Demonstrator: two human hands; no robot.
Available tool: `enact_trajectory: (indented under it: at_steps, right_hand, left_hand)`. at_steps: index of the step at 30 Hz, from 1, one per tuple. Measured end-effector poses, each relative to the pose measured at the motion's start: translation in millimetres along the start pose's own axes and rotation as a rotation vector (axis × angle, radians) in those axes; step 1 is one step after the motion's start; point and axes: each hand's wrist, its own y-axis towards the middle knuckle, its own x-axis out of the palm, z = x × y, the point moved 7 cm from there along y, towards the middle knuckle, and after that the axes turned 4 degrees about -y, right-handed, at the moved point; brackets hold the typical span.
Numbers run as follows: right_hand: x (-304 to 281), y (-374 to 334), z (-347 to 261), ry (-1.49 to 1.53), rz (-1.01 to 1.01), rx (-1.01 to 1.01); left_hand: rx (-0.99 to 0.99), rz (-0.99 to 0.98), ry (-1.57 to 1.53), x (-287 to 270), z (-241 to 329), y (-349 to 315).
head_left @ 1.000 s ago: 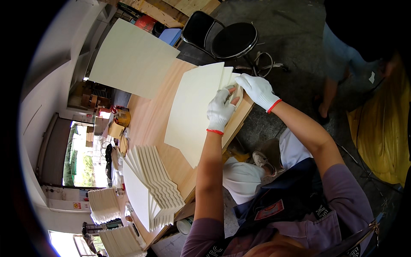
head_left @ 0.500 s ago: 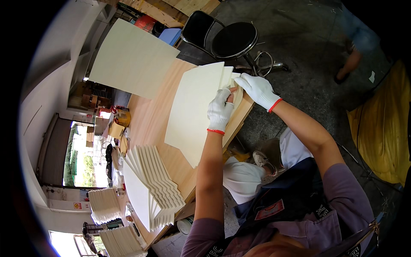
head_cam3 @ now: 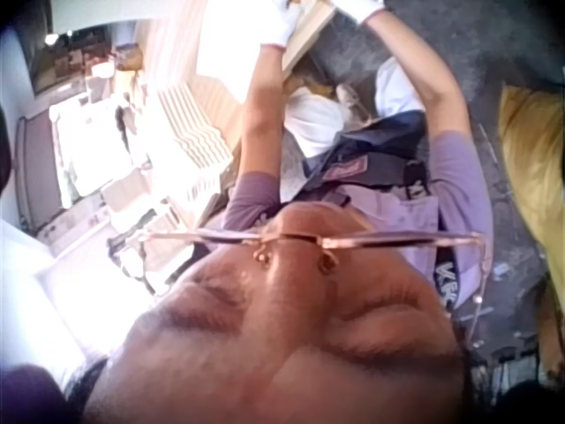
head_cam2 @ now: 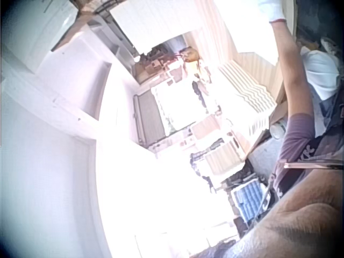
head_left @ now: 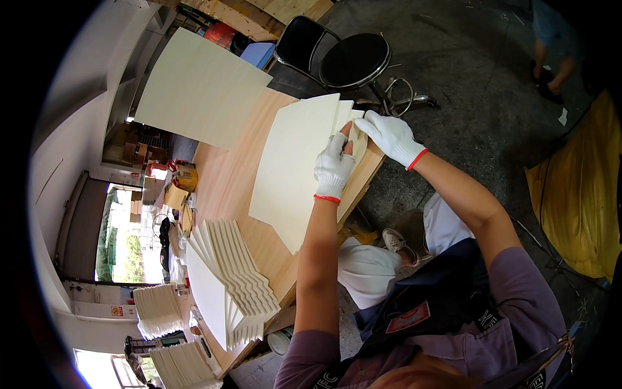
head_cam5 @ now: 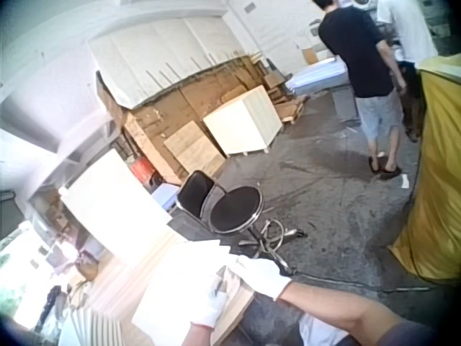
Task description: The person stacks white rectangular panels on a wooden workbench. They pick up panels from a pile, align them, and place them into a growing stack. The person wears white gloves and uses both hands to handle the panels, occasionally adjusting the stack to ensure alignment.
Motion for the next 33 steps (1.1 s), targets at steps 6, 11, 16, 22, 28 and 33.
enact_trajectory:
  at_steps: [6,11,16,22,28,33]
  right_hand:
    - [2.9,2.2,2.9,-0.012,-0.003,-0.02]
    - [2.3,0.5,2.3,0.014,0.022,-0.033]
    - [2.2,0.2,3.4,0.02,0.017,-0.02]
    - [6.8,0.7,8.5,0.003,-0.005,-0.008]
    - [10.7,1.6,14.4,0.002,0.02,-0.007]
    - [9.5,1.2,12.3,0.024,0.035,-0.031]
  left_hand:
    - [-0.018,-0.078,0.039,1.5,-0.3,0.9]
    - [-0.064,-0.104,0.037,1.3,4.5,-1.3]
    - [-0.016,-0.089,0.057,0.7,6.7,0.0]
    - [-0.049,-0.056,0.006,0.0,0.8,-0.9]
    - [-0.005,-0.087,0.095,1.3,8.9,-1.0]
    - [0.003,-0.054,0.072,-0.1,9.9,-1.3]
